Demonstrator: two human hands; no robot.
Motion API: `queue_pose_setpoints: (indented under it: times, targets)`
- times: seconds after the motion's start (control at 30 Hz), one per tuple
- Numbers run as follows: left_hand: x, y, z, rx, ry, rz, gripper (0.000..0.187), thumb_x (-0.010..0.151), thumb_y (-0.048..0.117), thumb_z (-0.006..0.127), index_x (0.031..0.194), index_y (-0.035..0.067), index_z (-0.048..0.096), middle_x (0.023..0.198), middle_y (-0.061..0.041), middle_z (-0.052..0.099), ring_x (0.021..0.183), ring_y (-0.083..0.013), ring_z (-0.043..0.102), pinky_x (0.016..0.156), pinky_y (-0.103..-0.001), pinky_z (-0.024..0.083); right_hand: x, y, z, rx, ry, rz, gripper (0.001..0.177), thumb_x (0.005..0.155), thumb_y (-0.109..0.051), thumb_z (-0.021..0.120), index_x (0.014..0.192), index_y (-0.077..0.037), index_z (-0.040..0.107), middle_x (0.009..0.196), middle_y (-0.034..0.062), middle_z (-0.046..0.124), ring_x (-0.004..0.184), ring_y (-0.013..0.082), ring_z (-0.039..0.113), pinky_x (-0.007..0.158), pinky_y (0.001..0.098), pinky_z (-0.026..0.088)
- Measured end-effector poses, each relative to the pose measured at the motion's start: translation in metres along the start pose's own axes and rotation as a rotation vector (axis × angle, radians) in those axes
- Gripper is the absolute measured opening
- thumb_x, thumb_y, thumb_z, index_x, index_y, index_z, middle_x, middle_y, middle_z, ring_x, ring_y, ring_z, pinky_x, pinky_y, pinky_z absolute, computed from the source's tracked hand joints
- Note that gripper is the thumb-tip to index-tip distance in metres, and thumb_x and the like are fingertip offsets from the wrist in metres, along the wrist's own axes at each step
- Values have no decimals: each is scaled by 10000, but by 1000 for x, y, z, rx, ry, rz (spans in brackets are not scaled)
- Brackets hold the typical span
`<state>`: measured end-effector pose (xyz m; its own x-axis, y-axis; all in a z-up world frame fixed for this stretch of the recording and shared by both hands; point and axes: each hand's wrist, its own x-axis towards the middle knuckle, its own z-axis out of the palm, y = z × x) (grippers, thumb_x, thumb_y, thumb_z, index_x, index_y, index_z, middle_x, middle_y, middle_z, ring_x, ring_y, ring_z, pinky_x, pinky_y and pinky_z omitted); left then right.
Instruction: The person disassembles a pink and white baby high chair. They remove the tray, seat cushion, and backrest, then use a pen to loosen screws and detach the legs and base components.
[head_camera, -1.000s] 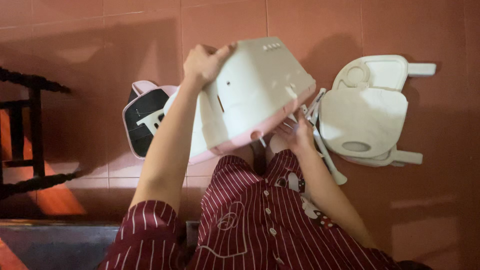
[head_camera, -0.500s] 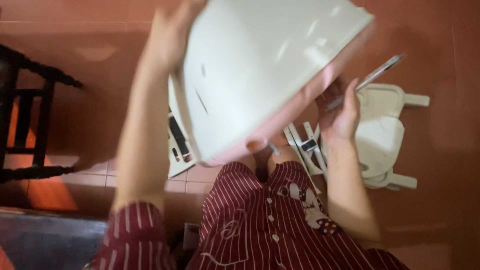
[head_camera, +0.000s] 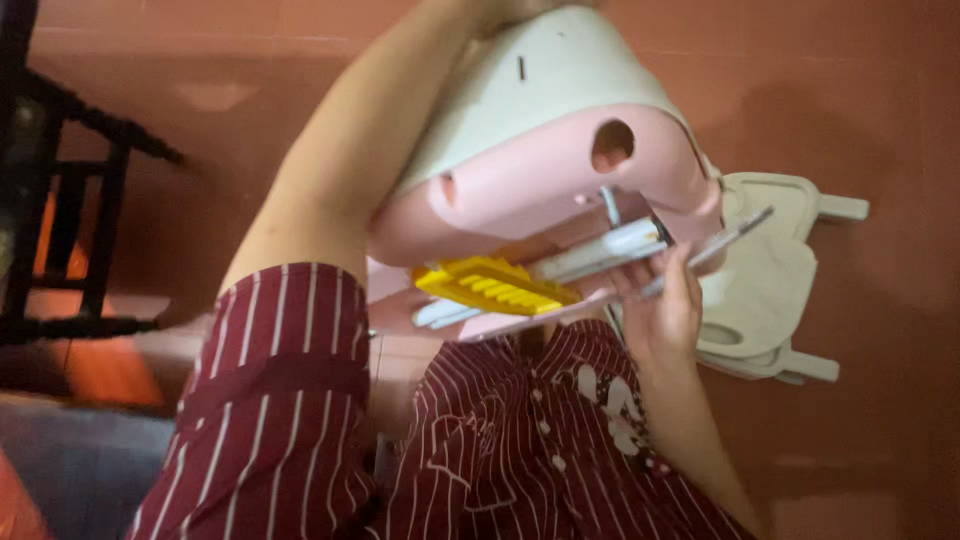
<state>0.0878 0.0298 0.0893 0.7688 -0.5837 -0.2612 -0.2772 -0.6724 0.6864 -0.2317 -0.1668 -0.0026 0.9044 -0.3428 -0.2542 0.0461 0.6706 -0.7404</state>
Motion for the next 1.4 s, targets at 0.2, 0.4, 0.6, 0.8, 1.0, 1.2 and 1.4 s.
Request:
queue_pose_setpoints:
  times: [0.2, 0.4, 0.6, 0.8, 1.0, 1.2, 1.4]
  targets:
    - [75, 27, 64, 74, -133, 43, 765, 879, 650, 615, 1311, 19, 647, 1305, -192, 658, 1209, -312, 612, 1011, -455, 485, -20, -14, -44, -736, 253, 6, 398, 1073, -338, 448, 1115, 15, 627, 1003, 175, 680, 878, 261, 685, 774, 381, 596]
    - [107, 72, 133, 153, -243, 92, 796, 860, 685, 595, 1330, 43, 630, 1342, -190, 628, 1253, -333, 575, 1037, -476, 453, -29, -35, -52, -1048, 106, -731, 254, 1111, -200, 580, 961, -10, 501, 976, 89, 550, 872, 185, 591, 768, 322, 519]
    - [119, 93, 175, 216, -312, 111, 827, 842, 720, 575, 1348, 68, 614, 1378, -188, 597, 1297, -355, 537, 1064, -497, 420, -1, -25, -28, -1124, 27, -818, 916, 693, -119, 893, 1354, 49, 281, 1203, 247, 505, 1133, 311, 588, 914, 411, 547]
    - [126, 76, 166, 280, -324, 123, 859, 823, 755, 555, 1367, 92, 598, 1414, -186, 567, 1342, -376, 499, 1091, -519, 387, 24, -11, -60, -1169, 155, -774, 828, 883, -97, 868, 1469, -15, 287, 1240, 201, 578, 1116, 277, 662, 938, 394, 572]
    - [50, -15, -9, 273, -182, 63, 1104, 700, 755, 763, 1538, 131, 408, 1582, -156, 412, 1451, -354, 395, 1182, -472, 313, 52, -19, -89, -1075, 466, -524, 963, 740, -98, 821, 1526, 10, 276, 1239, 192, 555, 1124, 312, 635, 975, 441, 566]
    - [-70, -9, -42, 288, -420, -237, 1251, 485, 470, 901, 1609, 307, 377, 1479, -93, 608, 1103, -488, 725, 944, -570, 578, 84, -54, -79, -1115, 489, -479, 1005, 693, -120, 889, 1516, 20, 331, 1313, 210, 548, 1246, 352, 597, 1086, 488, 475]
    - [-96, 30, 8, 528, -27, 135, 1253, 421, 456, 977, 1492, 176, 390, 1304, -157, 617, 1147, -387, 629, 953, -504, 518, 101, -57, -95, -1163, 392, -331, 854, 669, -234, 915, 1319, 31, 428, 1207, 185, 561, 1096, 317, 616, 954, 406, 524]
